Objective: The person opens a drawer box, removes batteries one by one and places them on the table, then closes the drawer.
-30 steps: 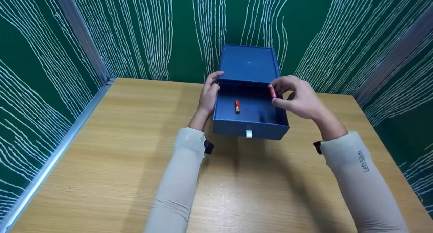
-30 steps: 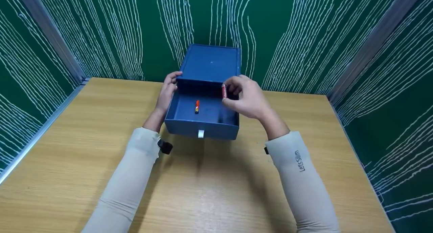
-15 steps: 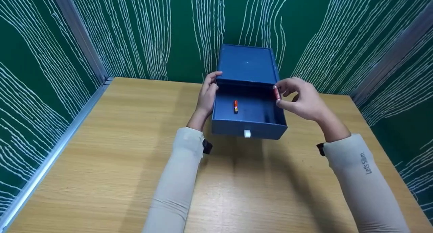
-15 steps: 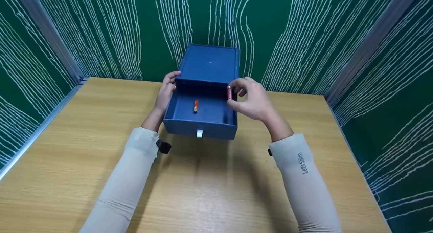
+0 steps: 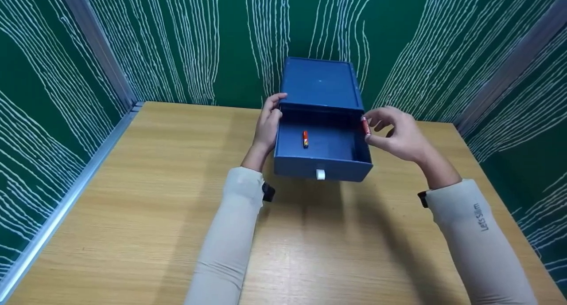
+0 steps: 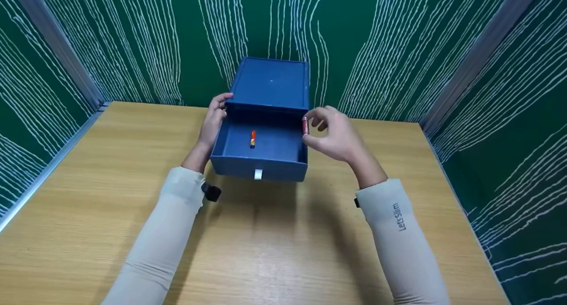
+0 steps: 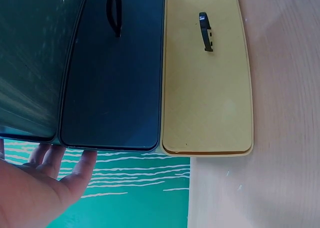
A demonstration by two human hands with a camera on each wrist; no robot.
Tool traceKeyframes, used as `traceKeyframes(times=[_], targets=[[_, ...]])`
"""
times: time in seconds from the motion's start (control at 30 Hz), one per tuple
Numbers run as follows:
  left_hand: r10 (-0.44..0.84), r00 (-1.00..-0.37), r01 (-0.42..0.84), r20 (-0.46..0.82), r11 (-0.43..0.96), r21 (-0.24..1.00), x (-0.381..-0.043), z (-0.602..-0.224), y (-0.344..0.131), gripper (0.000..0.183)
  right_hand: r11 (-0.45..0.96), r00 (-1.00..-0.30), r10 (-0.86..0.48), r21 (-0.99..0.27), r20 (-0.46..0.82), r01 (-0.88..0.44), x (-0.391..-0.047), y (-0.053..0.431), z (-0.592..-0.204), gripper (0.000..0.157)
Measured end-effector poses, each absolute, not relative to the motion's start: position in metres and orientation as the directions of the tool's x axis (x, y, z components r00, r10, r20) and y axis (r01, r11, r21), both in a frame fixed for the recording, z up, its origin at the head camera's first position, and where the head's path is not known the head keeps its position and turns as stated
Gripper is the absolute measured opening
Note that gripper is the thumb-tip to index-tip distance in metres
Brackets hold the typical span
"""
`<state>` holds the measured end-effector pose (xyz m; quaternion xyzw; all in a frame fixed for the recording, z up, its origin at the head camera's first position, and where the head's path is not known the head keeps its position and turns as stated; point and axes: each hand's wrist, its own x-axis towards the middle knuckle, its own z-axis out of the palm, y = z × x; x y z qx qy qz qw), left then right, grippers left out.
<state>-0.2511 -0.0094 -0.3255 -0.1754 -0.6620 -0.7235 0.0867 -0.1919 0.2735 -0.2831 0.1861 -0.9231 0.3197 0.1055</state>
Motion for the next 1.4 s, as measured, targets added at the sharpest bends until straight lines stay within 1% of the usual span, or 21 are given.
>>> traceKeyframes(times=[0.3, 0.53, 1.0, 1.23, 1.4], targets=[[0.101, -0.918, 0.369, 0.384, -0.141, 0.919, -0.251, -0.328, -0.011, 0.041, 0.711, -0.912, -0.277, -0.574, 0.302, -0.406, -0.193, 0.281, -0.298, 0.041], [0.1, -0.921, 0.364, 0.376, -0.116, 0.924, -0.25, -0.327, -0.012, 0.041, 0.723, -0.922, -0.263, -0.575, 0.284, -0.383, -0.194, 0.287, -0.306, 0.033], [0.108, -0.921, 0.36, 0.373, -0.126, 0.924, -0.25, -0.324, -0.011, 0.041, 0.749, -0.949, -0.229, -0.583, 0.217, -0.314, -0.197, 0.295, -0.321, 0.036], [0.114, -0.911, 0.383, 0.397, -0.13, 0.915, -0.25, -0.324, -0.01, 0.042, 0.734, -0.947, -0.231, -0.599, 0.222, -0.319, -0.2, 0.302, -0.332, 0.035], [0.114, -0.911, 0.382, 0.396, -0.125, 0.916, -0.251, -0.325, -0.009, 0.041, 0.736, -0.954, -0.214, -0.608, 0.208, -0.297, -0.2, 0.305, -0.339, 0.036]])
